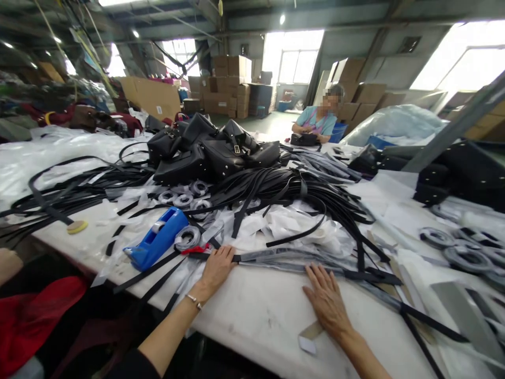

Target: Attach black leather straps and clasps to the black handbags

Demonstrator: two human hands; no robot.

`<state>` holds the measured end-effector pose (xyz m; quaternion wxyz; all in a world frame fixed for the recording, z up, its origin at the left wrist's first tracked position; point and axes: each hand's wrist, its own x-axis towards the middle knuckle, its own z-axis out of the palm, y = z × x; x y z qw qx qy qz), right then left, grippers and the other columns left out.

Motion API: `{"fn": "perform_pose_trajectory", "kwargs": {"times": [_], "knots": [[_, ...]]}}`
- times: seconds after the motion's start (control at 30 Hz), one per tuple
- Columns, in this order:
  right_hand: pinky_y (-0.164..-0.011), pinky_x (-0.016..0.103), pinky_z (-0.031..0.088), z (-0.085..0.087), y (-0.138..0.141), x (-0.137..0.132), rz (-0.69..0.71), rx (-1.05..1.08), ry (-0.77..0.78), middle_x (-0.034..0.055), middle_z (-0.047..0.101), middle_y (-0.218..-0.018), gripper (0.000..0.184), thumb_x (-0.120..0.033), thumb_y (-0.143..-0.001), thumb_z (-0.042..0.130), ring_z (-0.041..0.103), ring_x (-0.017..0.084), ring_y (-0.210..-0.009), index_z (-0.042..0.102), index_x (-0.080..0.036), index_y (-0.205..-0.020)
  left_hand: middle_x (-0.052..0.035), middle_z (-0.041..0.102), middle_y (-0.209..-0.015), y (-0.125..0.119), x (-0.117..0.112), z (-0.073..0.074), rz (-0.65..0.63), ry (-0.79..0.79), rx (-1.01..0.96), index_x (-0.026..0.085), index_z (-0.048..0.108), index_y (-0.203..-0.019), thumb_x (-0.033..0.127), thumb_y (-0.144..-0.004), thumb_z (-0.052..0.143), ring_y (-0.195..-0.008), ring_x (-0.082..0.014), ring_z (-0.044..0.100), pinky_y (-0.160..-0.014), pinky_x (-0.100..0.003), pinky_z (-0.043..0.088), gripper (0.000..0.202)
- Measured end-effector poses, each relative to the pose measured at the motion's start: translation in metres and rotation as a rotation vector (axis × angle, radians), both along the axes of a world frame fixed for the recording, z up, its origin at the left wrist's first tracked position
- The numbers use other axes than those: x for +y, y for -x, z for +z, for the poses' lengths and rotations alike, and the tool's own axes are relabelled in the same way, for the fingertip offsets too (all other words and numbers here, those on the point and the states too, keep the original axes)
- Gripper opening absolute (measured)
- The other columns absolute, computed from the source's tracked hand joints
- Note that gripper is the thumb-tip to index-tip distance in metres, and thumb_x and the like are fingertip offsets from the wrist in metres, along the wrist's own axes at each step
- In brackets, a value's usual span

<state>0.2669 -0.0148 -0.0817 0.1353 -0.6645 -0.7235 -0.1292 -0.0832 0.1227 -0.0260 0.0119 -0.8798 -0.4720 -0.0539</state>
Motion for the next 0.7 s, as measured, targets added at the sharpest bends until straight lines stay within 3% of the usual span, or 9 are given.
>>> {"fn": "perform_pose_trajectory", "kwargs": {"times": [0.13, 0.27, 0.37, 0.57, 0.63, 0.7], "knots": [[-0.112, 0.053, 0.026, -0.008, -0.001, 0.031, -0.093, 0.051, 0.054, 0.0104, 0.049, -0.146, 0.046, -0.030, -0.098, 0.038, 0.039, 0.029, -0.138, 0.049, -0.018, -0.141, -0.0135, 0.057, -0.136, 0.001, 0.003, 0.009, 0.065, 0.036, 0.083, 0.020, 0.055, -0.128, 0.023, -0.091, 0.058, -0.122, -0.0304, 0.054, -0.099, -0.046, 0.045, 0.038], [-0.112, 0.049, 0.026, -0.003, 0.004, 0.045, -0.108, 0.102, 0.021, 0.0113, 0.051, -0.145, 0.043, -0.027, -0.098, 0.040, 0.042, 0.027, -0.136, 0.051, -0.018, -0.139, -0.0156, 0.064, -0.124, -0.010, -0.001, 0.037, 0.044, 0.144, 0.173, 0.017, 0.063, -0.117, 0.033, -0.087, 0.065, -0.117, -0.0328, 0.058, -0.095, -0.046, 0.047, 0.034], [-0.113, 0.046, 0.025, 0.003, 0.007, 0.044, -0.109, 0.126, -0.004, 0.0114, 0.053, -0.143, 0.041, -0.025, -0.098, 0.042, 0.044, 0.026, -0.134, 0.053, -0.018, -0.137, -0.0117, 0.069, -0.108, -0.027, 0.004, 0.058, -0.014, 0.214, 0.168, 0.017, 0.067, -0.104, 0.035, -0.090, 0.061, -0.105, -0.0303, 0.064, -0.088, -0.042, 0.050, 0.023], [-0.114, 0.046, 0.026, 0.014, 0.011, 0.045, -0.139, 0.206, 0.012, 0.0098, 0.054, -0.141, 0.038, -0.021, -0.096, 0.046, 0.045, 0.026, -0.133, 0.056, -0.019, -0.133, -0.0070, 0.068, -0.100, -0.099, 0.045, 0.077, -0.208, 0.124, -0.007, 0.021, 0.066, -0.095, 0.031, -0.097, 0.047, -0.097, -0.0231, 0.064, -0.085, -0.034, 0.050, 0.022], [-0.114, 0.046, 0.027, 0.016, 0.012, 0.046, -0.145, 0.239, 0.013, 0.0091, 0.055, -0.141, 0.038, -0.022, -0.096, 0.047, 0.045, 0.026, -0.133, 0.057, -0.020, -0.133, -0.0087, 0.066, -0.113, -0.134, 0.060, 0.074, -0.292, 0.047, -0.098, 0.021, 0.064, -0.108, 0.031, -0.096, 0.050, -0.107, -0.0237, 0.061, -0.093, -0.036, 0.048, 0.021], [-0.114, 0.046, 0.027, 0.017, 0.012, 0.047, -0.151, 0.263, 0.009, 0.0085, 0.055, -0.140, 0.037, -0.024, -0.096, 0.048, 0.046, 0.025, -0.132, 0.057, -0.021, -0.132, -0.0114, 0.056, -0.135, -0.170, 0.074, 0.066, -0.378, -0.023, -0.162, 0.020, 0.055, -0.128, 0.032, -0.093, 0.057, -0.124, -0.0264, 0.051, -0.105, -0.040, 0.041, 0.038]]}}
